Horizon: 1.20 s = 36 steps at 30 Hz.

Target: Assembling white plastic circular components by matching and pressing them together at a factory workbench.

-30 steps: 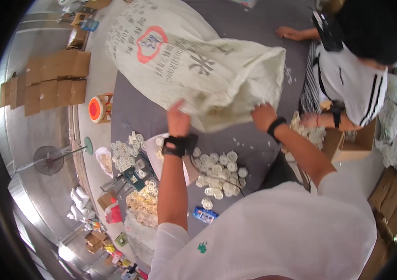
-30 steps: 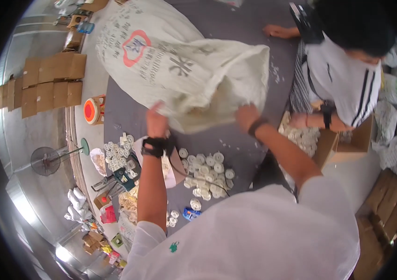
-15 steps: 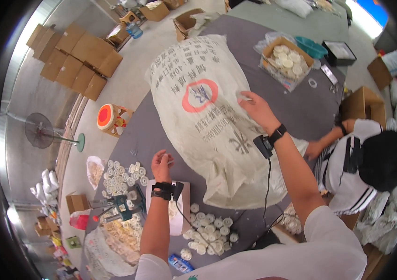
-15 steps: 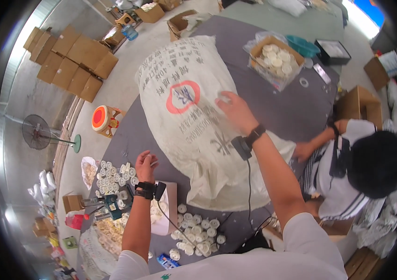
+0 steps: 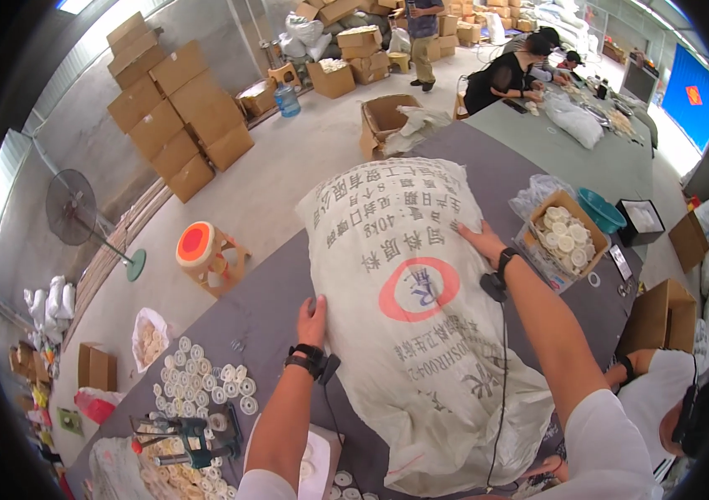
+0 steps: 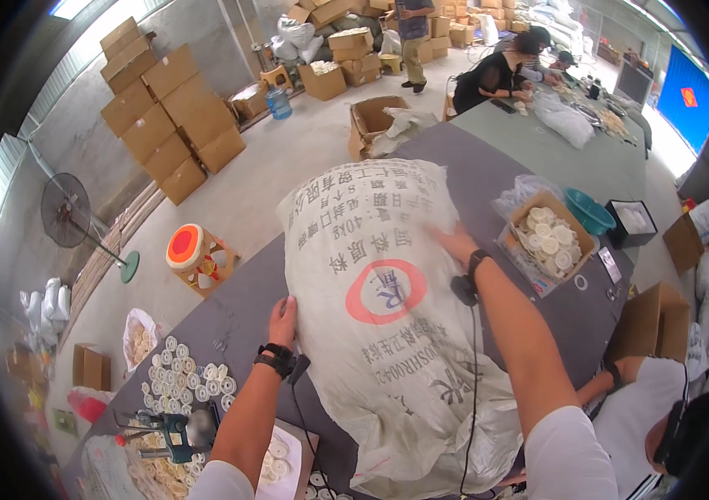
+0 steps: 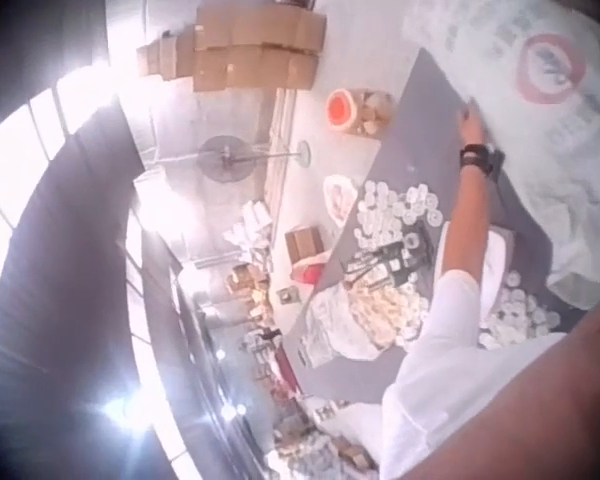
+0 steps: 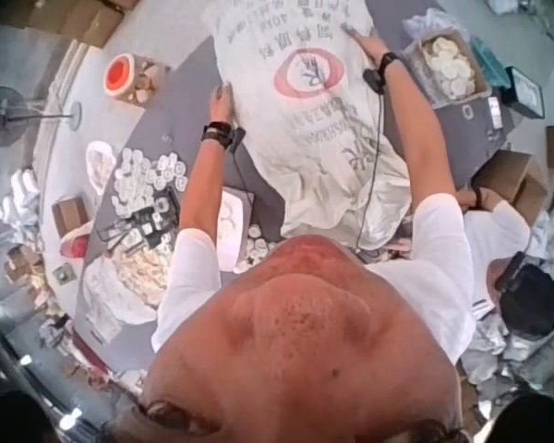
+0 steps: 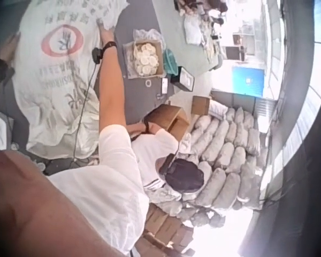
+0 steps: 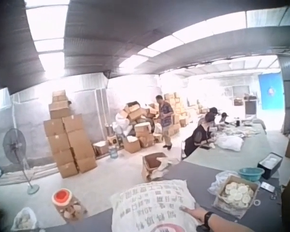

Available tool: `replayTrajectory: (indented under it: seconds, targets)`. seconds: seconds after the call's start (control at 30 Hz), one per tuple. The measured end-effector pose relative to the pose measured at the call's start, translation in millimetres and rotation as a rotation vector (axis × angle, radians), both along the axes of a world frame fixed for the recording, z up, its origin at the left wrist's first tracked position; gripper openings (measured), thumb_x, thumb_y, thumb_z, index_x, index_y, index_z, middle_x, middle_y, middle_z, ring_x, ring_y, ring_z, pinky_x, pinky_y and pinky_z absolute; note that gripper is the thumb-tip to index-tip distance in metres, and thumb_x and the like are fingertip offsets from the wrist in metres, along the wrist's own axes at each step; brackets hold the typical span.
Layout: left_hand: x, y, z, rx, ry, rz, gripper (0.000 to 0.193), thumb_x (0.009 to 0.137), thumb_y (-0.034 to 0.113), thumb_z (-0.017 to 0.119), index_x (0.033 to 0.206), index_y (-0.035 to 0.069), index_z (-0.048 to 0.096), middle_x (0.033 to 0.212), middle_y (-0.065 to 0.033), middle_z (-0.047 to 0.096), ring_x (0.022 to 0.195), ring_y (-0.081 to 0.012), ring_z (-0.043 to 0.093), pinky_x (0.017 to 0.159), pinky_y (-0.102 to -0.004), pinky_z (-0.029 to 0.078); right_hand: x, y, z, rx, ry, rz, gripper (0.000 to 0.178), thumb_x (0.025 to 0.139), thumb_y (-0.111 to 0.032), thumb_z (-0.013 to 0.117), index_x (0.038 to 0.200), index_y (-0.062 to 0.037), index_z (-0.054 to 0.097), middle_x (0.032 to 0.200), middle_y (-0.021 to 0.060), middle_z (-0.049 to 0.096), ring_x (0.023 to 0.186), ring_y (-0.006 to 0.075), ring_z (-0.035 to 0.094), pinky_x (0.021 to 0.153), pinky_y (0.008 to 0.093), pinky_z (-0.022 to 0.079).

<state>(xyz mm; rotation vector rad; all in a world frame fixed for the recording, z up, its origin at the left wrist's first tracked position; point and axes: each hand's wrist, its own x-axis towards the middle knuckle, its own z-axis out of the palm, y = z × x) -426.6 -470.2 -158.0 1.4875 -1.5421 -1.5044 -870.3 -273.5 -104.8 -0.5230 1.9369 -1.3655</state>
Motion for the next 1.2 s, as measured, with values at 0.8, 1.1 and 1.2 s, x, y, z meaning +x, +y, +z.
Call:
replayTrajectory:
  seconds: [0.8,1.1,1.2]
  targets:
    - [102,154,-52,-0.217,0.22,-0.067,0.06,0.086,0.01,0.081,0.135,-0.003,0.05,0.129,-0.0197,0.067,0.12,-0.0297,0.065,0.104,-0.0403,0.05,120,87,-42,-0.233,0.187,-0.132,0.018,0.096,-0.002,0.066,0.11,0.0037,0.075,0.1,0.0061,0.077,0.092,0.0118,0.066,0.086,0.0332,0.053]
    - [113,94,7,0.442,0.488,-0.11,0.065,0.094,0.02,0.068,0.152,-0.001,0.046,0.141,-0.0141,0.064,0.125,-0.0257,0.065,0.108,-0.0411,0.051,82,59,-37,-0.128,0.014,-0.071,0.025,0.106,-0.019,0.061,0.112,0.0044,0.068,0.1,0.0069,0.072,0.09,0.0141,0.06,0.086,0.035,0.05]
    - [96,74,14,0.633,0.367,-0.035,0.068,0.105,0.049,0.064,0.148,-0.003,0.056,0.137,-0.0151,0.069,0.126,-0.0266,0.066,0.108,-0.0396,0.051,75,51,-43,0.011,0.315,0.039,0.033,0.106,-0.029,0.061,0.102,0.004,0.065,0.095,0.0135,0.07,0.083,0.022,0.054,0.081,0.0388,0.048]
